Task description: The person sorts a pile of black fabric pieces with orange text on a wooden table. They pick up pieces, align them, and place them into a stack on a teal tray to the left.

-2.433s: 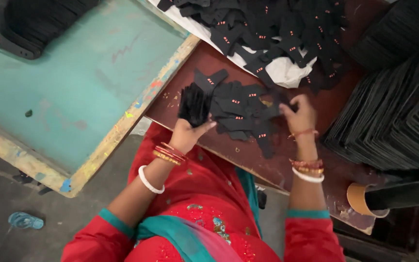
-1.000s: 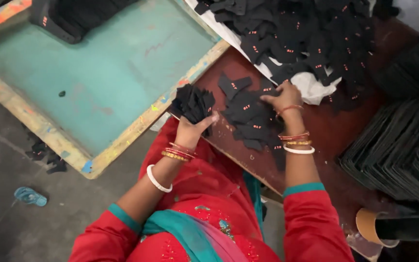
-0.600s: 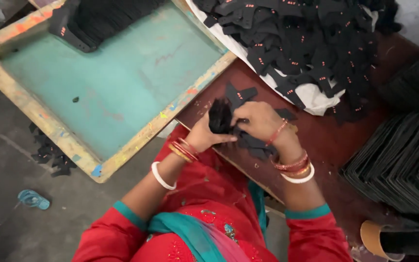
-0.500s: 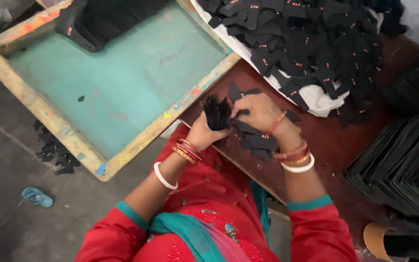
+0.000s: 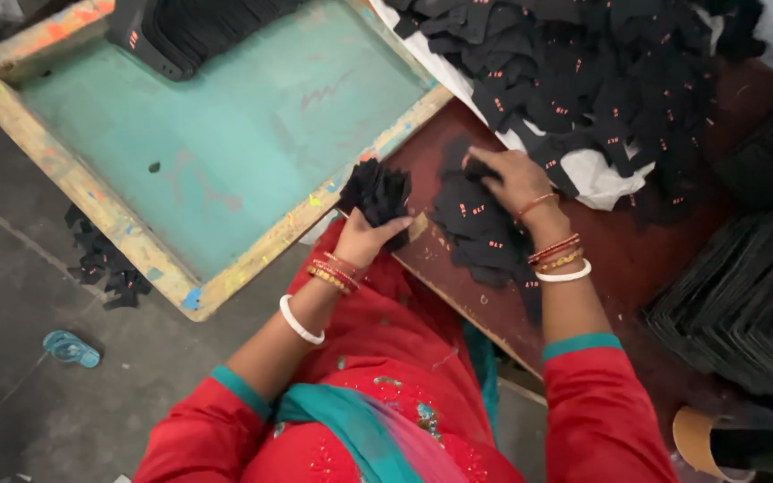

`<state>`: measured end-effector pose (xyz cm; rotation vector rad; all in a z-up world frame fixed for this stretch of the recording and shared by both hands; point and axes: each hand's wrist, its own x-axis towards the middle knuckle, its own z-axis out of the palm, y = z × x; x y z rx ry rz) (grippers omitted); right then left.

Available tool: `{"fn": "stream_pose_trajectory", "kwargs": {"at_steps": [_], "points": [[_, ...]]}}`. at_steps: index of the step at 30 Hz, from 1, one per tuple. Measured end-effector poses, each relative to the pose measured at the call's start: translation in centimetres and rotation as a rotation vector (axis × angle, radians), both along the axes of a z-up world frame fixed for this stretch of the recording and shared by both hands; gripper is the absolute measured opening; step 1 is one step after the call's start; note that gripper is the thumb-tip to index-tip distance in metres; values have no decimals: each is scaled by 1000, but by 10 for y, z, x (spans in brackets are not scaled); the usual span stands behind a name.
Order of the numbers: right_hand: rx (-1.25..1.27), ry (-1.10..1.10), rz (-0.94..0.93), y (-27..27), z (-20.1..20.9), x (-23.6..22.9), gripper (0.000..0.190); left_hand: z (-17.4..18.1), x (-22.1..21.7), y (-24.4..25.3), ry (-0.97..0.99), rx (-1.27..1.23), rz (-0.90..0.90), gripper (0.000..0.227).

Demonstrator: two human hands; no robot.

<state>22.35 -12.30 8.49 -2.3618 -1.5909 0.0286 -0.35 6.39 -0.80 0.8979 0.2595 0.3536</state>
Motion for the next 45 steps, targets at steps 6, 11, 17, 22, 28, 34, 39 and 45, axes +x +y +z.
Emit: {"fn": "stream_pose_trajectory", "kwargs": {"at_steps": [6, 11, 17, 22, 28, 34, 39, 45], "points": [[220, 312, -318, -7, 24, -83, 41, 14, 9, -23, -30, 55, -24, 39], [323, 454, -212, 3, 38, -130, 31, 18, 14, -30, 22, 62, 9, 26], [183, -4, -394, -25, -1, -83, 40, 22, 10, -4, 13, 105, -13, 25], [127, 237, -247, -32, 32, -88, 24, 30, 8, 19, 15, 246, 13, 28], [-94, -21, 18, 12, 92, -121, 14, 80, 5, 6, -41, 614, -357, 55], [49, 221, -275, 34, 75, -122, 45, 53, 1, 13, -131, 633, -22, 72], [-32, -207, -134, 2, -36, -82, 58, 26, 0, 20, -78, 431, 44, 75], [26, -197, -307, -36, -27, -71, 63, 49, 0, 9, -111, 388, -44, 67]]}}
